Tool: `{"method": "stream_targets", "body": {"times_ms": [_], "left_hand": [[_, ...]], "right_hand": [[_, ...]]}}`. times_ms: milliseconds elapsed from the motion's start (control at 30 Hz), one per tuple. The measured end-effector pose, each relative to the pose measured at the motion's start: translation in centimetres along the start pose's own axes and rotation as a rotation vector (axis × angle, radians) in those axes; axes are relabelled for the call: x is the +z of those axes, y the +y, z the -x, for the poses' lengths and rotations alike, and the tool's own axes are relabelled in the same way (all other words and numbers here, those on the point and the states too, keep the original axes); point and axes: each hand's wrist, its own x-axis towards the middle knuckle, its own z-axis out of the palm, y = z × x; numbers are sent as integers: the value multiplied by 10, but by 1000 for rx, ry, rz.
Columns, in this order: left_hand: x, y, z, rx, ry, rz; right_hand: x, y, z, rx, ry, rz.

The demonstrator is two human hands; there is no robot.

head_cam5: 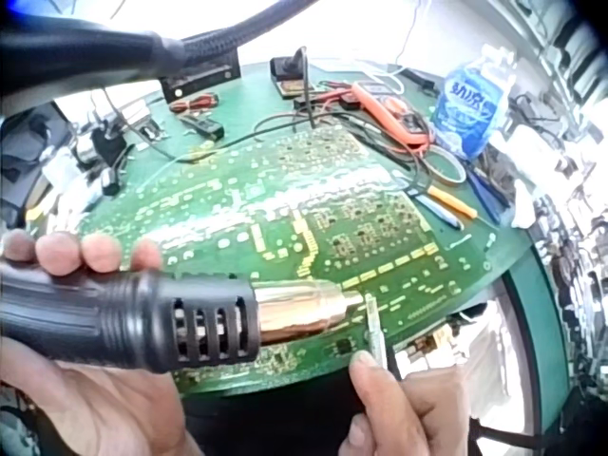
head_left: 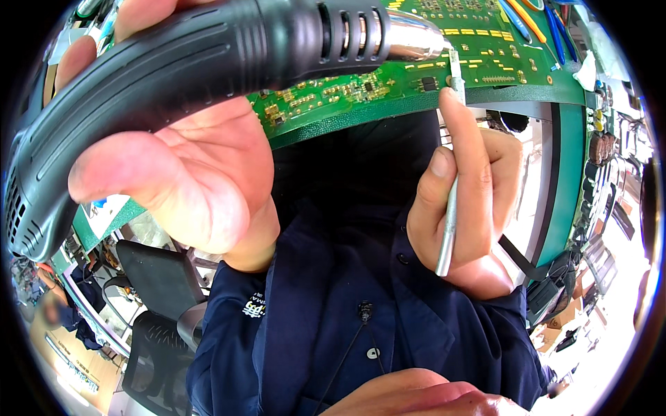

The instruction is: The person uses a screwdriver to pry at components on a complex circuit board assembly, then flips the board over and uses a heat gun and a fine-tipped tool to desolder or manipulate small components on the underside.

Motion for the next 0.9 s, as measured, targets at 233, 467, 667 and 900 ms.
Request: {"method": "stream_targets", "body": {"times_ms": [233, 467, 667, 900], "left_hand": [[3, 1, 0, -18, 13, 7], [1, -2, 1, -32, 6, 84], [3, -1, 3, -26, 9, 4], [-4, 0, 1, -60, 33, 116]], "right_hand": [[17, 4, 5, 6, 160, -47], [11, 12, 5, -19, 137, -89], [-28, 39, -11, -61, 18, -168], [-69, 93, -85, 148, -346, -289]]}}
